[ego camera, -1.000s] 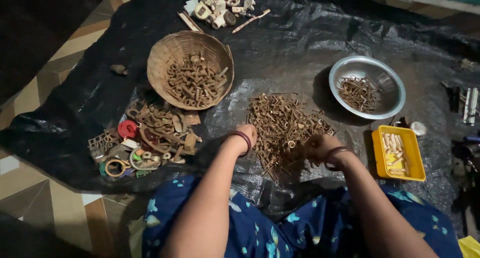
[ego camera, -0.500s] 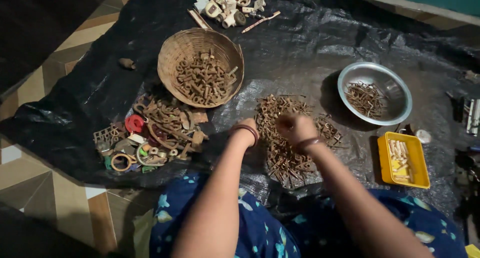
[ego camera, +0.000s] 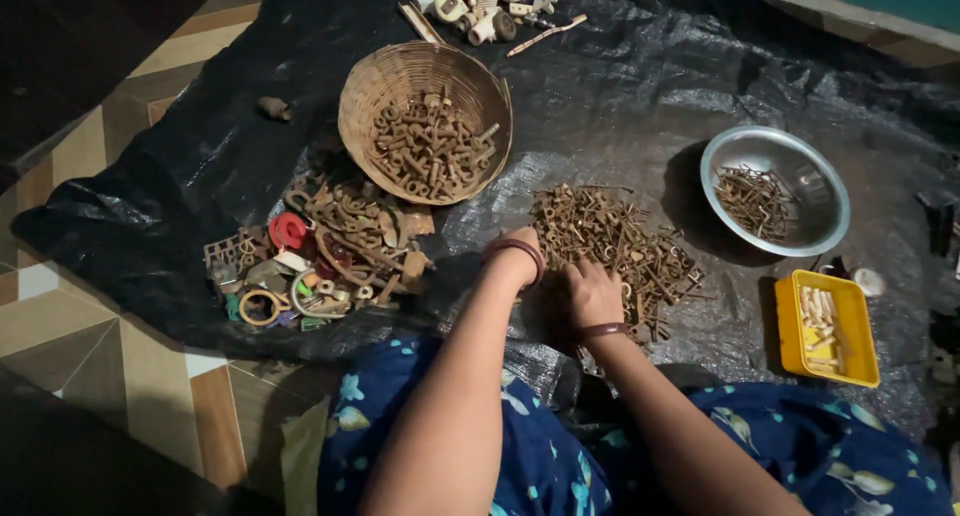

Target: The person sits on the floor and sorts small metal hardware pieces by hand, separating them into a woven basket, a metal bowl, and a yellow plastic tray. The hands repeatedly pick up items from a central pile and place them into the respective containers.

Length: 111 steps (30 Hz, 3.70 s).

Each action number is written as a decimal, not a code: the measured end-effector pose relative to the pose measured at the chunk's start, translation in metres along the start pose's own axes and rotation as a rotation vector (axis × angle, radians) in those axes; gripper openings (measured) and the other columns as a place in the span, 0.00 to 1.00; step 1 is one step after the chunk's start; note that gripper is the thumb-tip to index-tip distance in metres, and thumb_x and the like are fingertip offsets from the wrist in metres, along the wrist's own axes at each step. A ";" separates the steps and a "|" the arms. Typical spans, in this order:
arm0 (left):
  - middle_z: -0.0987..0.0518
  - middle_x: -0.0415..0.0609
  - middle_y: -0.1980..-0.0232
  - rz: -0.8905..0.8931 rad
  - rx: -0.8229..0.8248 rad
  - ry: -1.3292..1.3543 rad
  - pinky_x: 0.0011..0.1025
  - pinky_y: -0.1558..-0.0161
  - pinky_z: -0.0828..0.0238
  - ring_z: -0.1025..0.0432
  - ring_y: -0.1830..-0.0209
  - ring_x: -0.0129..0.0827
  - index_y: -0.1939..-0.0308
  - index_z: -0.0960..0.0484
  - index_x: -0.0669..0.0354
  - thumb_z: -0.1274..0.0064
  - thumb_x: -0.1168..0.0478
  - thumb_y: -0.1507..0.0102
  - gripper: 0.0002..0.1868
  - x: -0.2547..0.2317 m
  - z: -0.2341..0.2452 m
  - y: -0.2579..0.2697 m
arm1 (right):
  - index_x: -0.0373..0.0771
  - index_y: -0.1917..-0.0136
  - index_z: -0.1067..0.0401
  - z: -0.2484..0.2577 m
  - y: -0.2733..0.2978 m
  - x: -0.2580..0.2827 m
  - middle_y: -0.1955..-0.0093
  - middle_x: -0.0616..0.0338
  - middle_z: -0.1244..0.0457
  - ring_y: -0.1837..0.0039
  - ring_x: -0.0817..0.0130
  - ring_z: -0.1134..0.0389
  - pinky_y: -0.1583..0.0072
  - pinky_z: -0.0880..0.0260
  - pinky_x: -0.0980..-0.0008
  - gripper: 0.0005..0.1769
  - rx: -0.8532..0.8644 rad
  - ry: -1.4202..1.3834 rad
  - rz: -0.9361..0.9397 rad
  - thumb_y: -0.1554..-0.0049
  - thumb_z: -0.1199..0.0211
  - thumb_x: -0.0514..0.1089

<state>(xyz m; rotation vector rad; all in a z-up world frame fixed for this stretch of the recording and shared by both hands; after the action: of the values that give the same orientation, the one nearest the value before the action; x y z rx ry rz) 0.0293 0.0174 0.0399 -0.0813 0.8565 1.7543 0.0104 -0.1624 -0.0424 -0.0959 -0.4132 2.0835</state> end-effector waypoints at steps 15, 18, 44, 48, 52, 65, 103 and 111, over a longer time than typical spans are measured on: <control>0.21 0.60 0.38 -0.003 -0.059 -0.002 0.45 0.39 0.27 0.26 0.36 0.52 0.46 0.16 0.59 0.43 0.58 0.39 0.18 0.001 0.008 0.003 | 0.47 0.55 0.20 0.090 -0.041 -0.013 0.56 0.54 0.28 0.52 0.59 0.26 0.46 0.25 0.60 0.06 0.621 -0.200 -0.138 0.48 0.31 0.46; 0.21 0.61 0.38 0.002 -0.077 -0.016 0.44 0.39 0.26 0.26 0.36 0.53 0.46 0.15 0.59 0.42 0.60 0.39 0.18 0.005 0.006 -0.003 | 0.47 0.51 0.22 0.114 -0.069 -0.010 0.55 0.54 0.27 0.52 0.62 0.25 0.45 0.25 0.62 0.09 0.625 -0.261 -0.250 0.48 0.31 0.45; 0.21 0.54 0.36 0.112 -0.042 0.036 0.42 0.38 0.26 0.27 0.34 0.47 0.44 0.15 0.57 0.36 0.59 0.41 0.21 0.000 0.022 0.001 | 0.41 0.49 0.22 -0.020 -0.030 0.005 0.50 0.49 0.29 0.47 0.51 0.27 0.43 0.26 0.57 0.15 0.261 -0.444 -0.160 0.47 0.33 0.50; 0.23 0.56 0.35 0.124 -0.056 0.023 0.43 0.38 0.28 0.28 0.33 0.49 0.43 0.16 0.58 0.39 0.60 0.38 0.19 0.005 0.012 -0.011 | 0.46 0.51 0.18 0.008 -0.041 -0.022 0.55 0.54 0.27 0.52 0.58 0.25 0.46 0.25 0.59 0.16 0.521 -0.409 -0.241 0.52 0.28 0.52; 0.22 0.56 0.35 0.122 -0.082 0.030 0.44 0.38 0.27 0.28 0.34 0.50 0.43 0.16 0.60 0.43 0.62 0.37 0.17 0.008 0.012 -0.010 | 0.47 0.56 0.17 0.047 -0.055 -0.025 0.56 0.55 0.26 0.53 0.61 0.24 0.46 0.24 0.61 0.14 0.821 -0.148 -0.219 0.51 0.29 0.56; 0.21 0.60 0.45 0.077 -0.552 0.952 0.37 0.41 0.31 0.25 0.44 0.47 0.42 0.26 0.61 0.44 0.65 0.39 0.21 0.038 -0.023 -0.074 | 0.37 0.47 0.23 0.105 -0.172 0.019 0.50 0.55 0.27 0.48 0.66 0.25 0.43 0.25 0.67 0.10 0.000 -0.735 -0.412 0.45 0.32 0.36; 0.33 0.47 0.30 -0.243 -0.492 2.531 0.46 0.38 0.38 0.37 0.36 0.52 0.27 0.37 0.49 0.45 0.62 0.38 0.35 0.076 0.026 -0.082 | 0.43 0.24 0.44 -0.141 -0.263 0.039 0.18 0.49 0.55 0.18 0.45 0.60 0.26 0.57 0.35 0.37 0.256 -0.219 -0.024 0.44 0.42 0.53; 0.33 0.46 0.28 -0.309 -0.493 2.529 0.44 0.36 0.36 0.36 0.33 0.50 0.25 0.38 0.44 0.48 0.65 0.39 0.37 0.056 0.049 -0.059 | 0.45 0.34 0.27 -0.156 -0.231 0.072 0.29 0.53 0.38 0.23 0.52 0.47 0.27 0.55 0.35 0.25 0.019 -0.397 0.206 0.43 0.47 0.50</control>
<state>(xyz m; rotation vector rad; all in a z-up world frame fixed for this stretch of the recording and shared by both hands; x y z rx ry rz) 0.0766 0.0976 0.0206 -2.8824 1.6355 0.5777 0.1983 0.0465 -0.1061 0.3033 -0.6450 2.3121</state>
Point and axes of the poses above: each hand's wrist, its own y-axis away from the middle knuckle, its own z-axis out of the back of the hand, x = y × z, the point moved 2 cm from there along -y, towards the middle knuckle
